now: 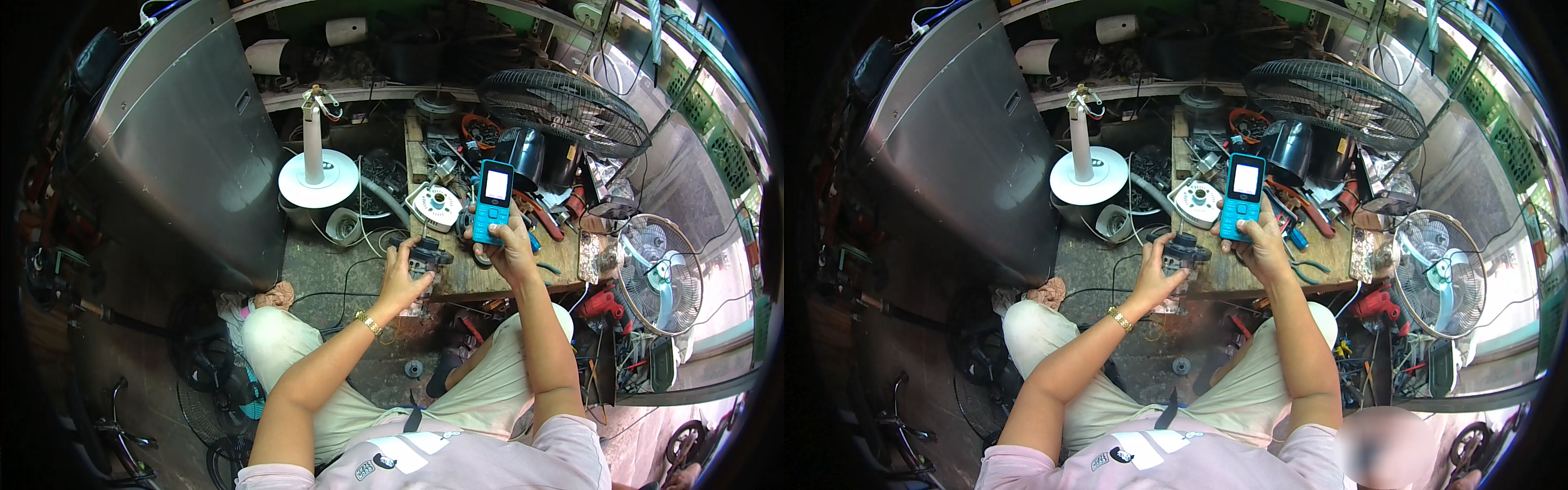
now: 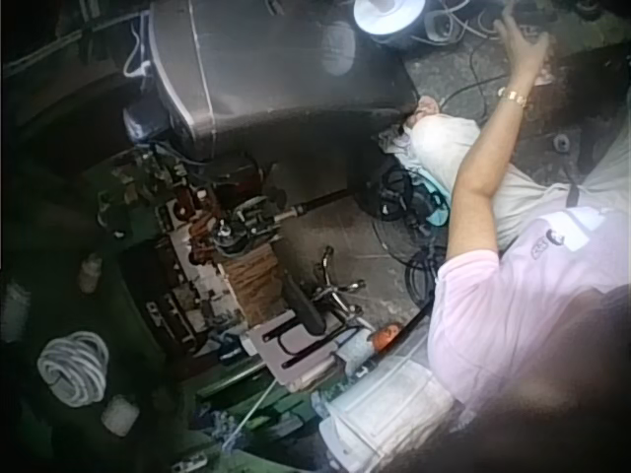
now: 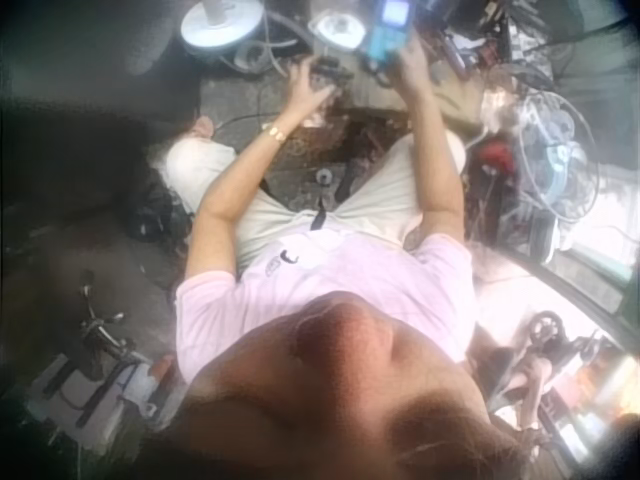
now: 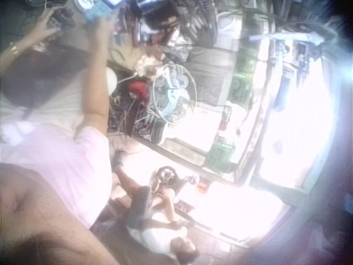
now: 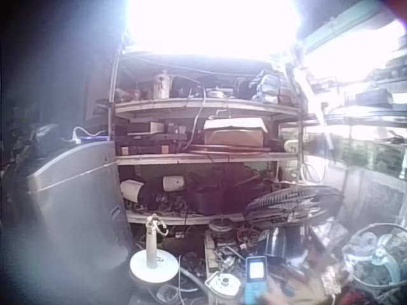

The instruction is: The person sits on the floor in a workshop and uses a turquoise handheld device to test a small motor assembly. They then use a screwdriver to adjust the motor and wire cutters to trim wires, continuing to manipulate the assembly with their hands.

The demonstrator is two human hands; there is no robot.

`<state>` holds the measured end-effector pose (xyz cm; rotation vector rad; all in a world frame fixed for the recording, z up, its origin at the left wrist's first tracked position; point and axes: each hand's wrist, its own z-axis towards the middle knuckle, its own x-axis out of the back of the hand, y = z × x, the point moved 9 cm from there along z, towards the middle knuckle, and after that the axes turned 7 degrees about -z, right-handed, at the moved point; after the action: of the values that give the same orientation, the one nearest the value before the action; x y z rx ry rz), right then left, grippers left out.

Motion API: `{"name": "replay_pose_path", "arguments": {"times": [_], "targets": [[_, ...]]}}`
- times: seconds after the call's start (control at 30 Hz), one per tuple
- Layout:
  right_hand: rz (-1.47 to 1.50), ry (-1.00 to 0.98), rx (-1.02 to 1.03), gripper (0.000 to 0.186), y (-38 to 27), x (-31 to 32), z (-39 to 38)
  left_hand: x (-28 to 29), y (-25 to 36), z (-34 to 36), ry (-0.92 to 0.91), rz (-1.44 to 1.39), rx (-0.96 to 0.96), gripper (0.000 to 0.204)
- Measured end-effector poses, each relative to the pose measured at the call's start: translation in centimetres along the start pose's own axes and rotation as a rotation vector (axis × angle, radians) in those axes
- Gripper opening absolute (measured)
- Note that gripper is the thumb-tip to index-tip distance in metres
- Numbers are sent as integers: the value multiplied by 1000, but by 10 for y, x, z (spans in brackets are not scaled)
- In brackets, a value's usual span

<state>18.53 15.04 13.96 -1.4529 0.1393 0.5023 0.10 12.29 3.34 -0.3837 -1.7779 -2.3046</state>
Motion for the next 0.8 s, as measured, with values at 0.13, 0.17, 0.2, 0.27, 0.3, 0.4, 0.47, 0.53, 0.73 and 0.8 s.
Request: {"name": "replay_pose_path", "arguments": {"times": [0.13, 0.17, 0.2, 0.27, 0.3, 0.4, 0.47, 0.53, 0.73, 0.8], "targets": [[10, -4, -2, 60, -1, 0, 0, 0, 0, -1, 0, -3, 4, 74], [10, -3, -2, 60, -1, 0, 0, 0, 0, -1, 0, -8, 5, 74], [12, -2, -3, 60, -1, 0, 0, 0, 0, -1, 0, -13, 6, 74], [16, 1, -7, 60, 0, 1, 0, 0, 0, 0, 0, -17, -1, 74], [12, 3, -8, 60, 0, 1, -1, 0, 0, 0, 1, -20, -4, 74], [5, 7, -10, 60, -2, 0, -1, 0, 1, -1, 0, -18, -2, 74], [8, 7, -11, 60, -2, 0, -1, 0, 2, 0, 1, -12, -4, 74], [8, 0, -9, 60, -1, 0, 0, 0, 1, 0, 2, -13, -5, 74], [14, -13, -11, 61, -2, -1, -1, 0, -2, -1, 4, -7, -5, 75], [1, -17, -6, 63, -1, 0, -1, -1, -1, 0, 3, -13, -2, 75]]}}
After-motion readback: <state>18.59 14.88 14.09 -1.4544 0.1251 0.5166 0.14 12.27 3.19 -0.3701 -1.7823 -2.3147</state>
